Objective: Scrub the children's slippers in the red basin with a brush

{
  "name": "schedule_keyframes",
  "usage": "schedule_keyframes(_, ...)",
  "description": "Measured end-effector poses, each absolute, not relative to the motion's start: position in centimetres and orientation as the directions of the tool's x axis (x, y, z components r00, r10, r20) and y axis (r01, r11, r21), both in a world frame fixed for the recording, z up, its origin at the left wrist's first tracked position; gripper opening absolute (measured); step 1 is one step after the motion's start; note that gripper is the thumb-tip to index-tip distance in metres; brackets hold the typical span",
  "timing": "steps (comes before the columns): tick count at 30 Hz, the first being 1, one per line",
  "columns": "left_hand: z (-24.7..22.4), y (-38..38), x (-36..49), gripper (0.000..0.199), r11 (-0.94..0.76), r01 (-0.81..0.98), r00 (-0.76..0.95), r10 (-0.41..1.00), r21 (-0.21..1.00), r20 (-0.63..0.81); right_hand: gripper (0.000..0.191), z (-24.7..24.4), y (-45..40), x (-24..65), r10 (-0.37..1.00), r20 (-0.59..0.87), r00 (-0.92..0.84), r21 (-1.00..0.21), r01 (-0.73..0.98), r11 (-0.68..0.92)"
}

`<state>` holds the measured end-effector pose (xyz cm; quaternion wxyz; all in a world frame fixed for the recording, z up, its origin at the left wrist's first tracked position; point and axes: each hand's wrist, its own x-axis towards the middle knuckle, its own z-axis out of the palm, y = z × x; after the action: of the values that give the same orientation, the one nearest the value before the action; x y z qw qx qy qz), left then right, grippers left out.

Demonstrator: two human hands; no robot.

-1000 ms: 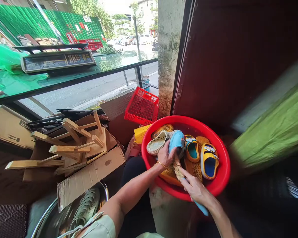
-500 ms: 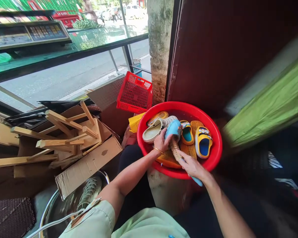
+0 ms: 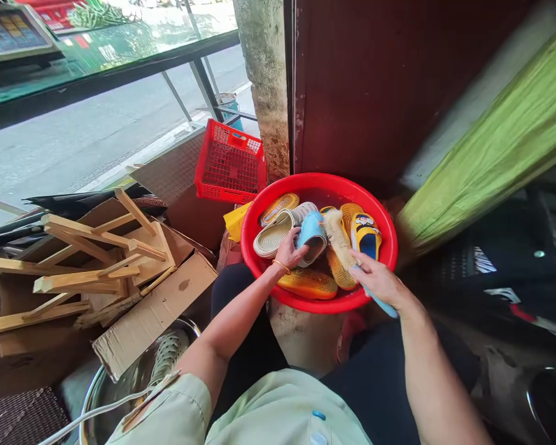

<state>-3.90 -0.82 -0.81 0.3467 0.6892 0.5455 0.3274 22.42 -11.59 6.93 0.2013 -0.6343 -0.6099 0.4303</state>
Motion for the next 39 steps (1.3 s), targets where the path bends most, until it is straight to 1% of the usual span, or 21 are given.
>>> schedule_keyframes(2, -0.6, -1.4, -4.0, 0.068, -0.231, 0.592, 0.268, 0.960, 0.772, 0.081, 0.058, 5.8, -10.4, 21.3, 0.981, -0.184, -0.067, -0.667, 0.741, -0.075)
schedule_keyframes(3, -0.6, -1.7, -3.9, 0.068, -0.261, 0.629, 0.293, 0.952, 0.732, 0.087, 0.056, 5.3, -9.7, 20.8, 0.984, -0.167, -0.064, -0.588, 0.808, -0.047)
schedule_keyframes(6, -0.6, -2.3, -3.5, 0.067, -0.297, 0.731, 0.314, 0.946, 0.614, 0.083, 0.059, 3.9, -8.0, 19.7, 0.973, -0.230, -0.029, -0.369, 0.928, -0.059)
schedule_keyframes(8, -0.6, -2.5, -3.2, 0.068, -0.280, 0.782, 0.310, 0.950, 0.556, 0.043, 0.060, 3.3, -7.2, 19.5, 0.965, -0.258, 0.035, -0.284, 0.952, -0.111)
schedule_keyframes(9, -0.5, -2.6, -3.1, 0.070, -0.265, 0.807, 0.304, 0.953, 0.527, 0.012, 0.060, 3.0, -7.0, 19.4, 0.964, -0.258, 0.057, -0.265, 0.956, -0.128)
schedule_keyframes(11, -0.2, -2.8, -3.1, 0.072, -0.241, 0.855, 0.293, 0.955, 0.459, -0.045, 0.061, 2.7, -6.8, 19.4, 0.971, -0.230, 0.060, -0.270, 0.955, -0.122)
schedule_keyframes(14, 0.3, -3.1, -3.2, 0.072, -0.244, 0.907, 0.293, 0.951, 0.344, -0.098, 0.061, 2.5, -6.8, 19.3, 0.981, -0.191, -0.038, -0.307, 0.952, -0.023)
schedule_keyframes(15, 0.5, -3.1, -3.3, 0.071, -0.249, 0.917, 0.293, 0.950, 0.312, -0.104, 0.061, 2.5, -6.8, 19.3, 0.977, -0.204, -0.057, -0.297, 0.955, -0.007)
schedule_keyframes(17, 0.7, -3.1, -3.3, 0.070, -0.247, 0.932, 0.283, 0.953, 0.267, -0.106, 0.062, 2.5, -6.8, 19.3, 0.965, -0.258, -0.044, -0.254, 0.967, -0.023)
schedule_keyframes(19, 0.8, -2.9, -3.3, 0.069, -0.235, 0.941, 0.268, 0.957, 0.244, -0.111, 0.063, 2.7, -6.8, 19.5, 0.956, -0.295, 0.007, -0.209, 0.975, -0.071)
schedule_keyframes(21, 0.8, -2.6, -3.3, 0.067, -0.220, 0.947, 0.256, 0.957, 0.233, -0.136, 0.064, 2.9, -7.0, 19.5, 0.954, -0.298, 0.028, -0.182, 0.979, -0.086)
schedule_keyframes(25, 0.7, -2.0, -3.6, 0.066, -0.224, 0.952, 0.265, 0.944, 0.206, -0.195, 0.063, 3.4, -8.0, 18.7, 0.955, -0.290, -0.057, -0.187, 0.982, 0.002)
schedule_keyframes(27, 0.7, -1.9, -3.7, 0.066, -0.237, 0.954, 0.273, 0.940, 0.183, -0.206, 0.062, 3.7, -8.4, 18.4, 0.949, -0.308, -0.074, -0.179, 0.984, 0.018)
schedule_keyframes(30, 0.8, -2.2, -3.6, 0.065, -0.245, 0.957, 0.272, 0.943, 0.153, -0.190, 0.064, 4.2, -8.4, 18.6, 0.938, -0.347, 0.017, -0.129, 0.989, -0.065)
schedule_keyframes(32, 0.7, -2.6, -3.5, 0.065, -0.262, 0.952, 0.285, 0.947, 0.157, -0.150, 0.063, 4.4, -8.3, 18.7, 0.938, -0.343, 0.053, -0.132, 0.986, -0.104)
schedule_keyframes(34, 0.3, -3.2, -3.2, 0.067, -0.298, 0.936, 0.318, 0.944, 0.189, -0.087, 0.062, 4.5, -8.4, 18.6, 0.952, -0.307, 0.011, -0.180, 0.981, -0.069)
schedule_keyframes(36, -0.2, -3.7, -2.9, 0.072, -0.343, 0.906, 0.359, 0.933, 0.246, -0.021, 0.061, 4.4, -8.5, 18.2, 0.966, -0.252, -0.061, -0.218, 0.976, 0.005)
schedule_keyframes(37, -0.5, -3.9, -2.7, 0.076, -0.357, 0.890, 0.370, 0.929, 0.283, 0.009, 0.062, 4.3, -8.5, 18.0, 0.969, -0.234, -0.079, -0.218, 0.976, 0.027)
schedule_keyframes(39, -1.0, -3.9, -2.5, 0.085, -0.351, 0.860, 0.356, 0.933, 0.371, 0.057, 0.063, 4.0, -8.3, 18.0, 0.971, -0.235, -0.048, -0.183, 0.983, 0.005)
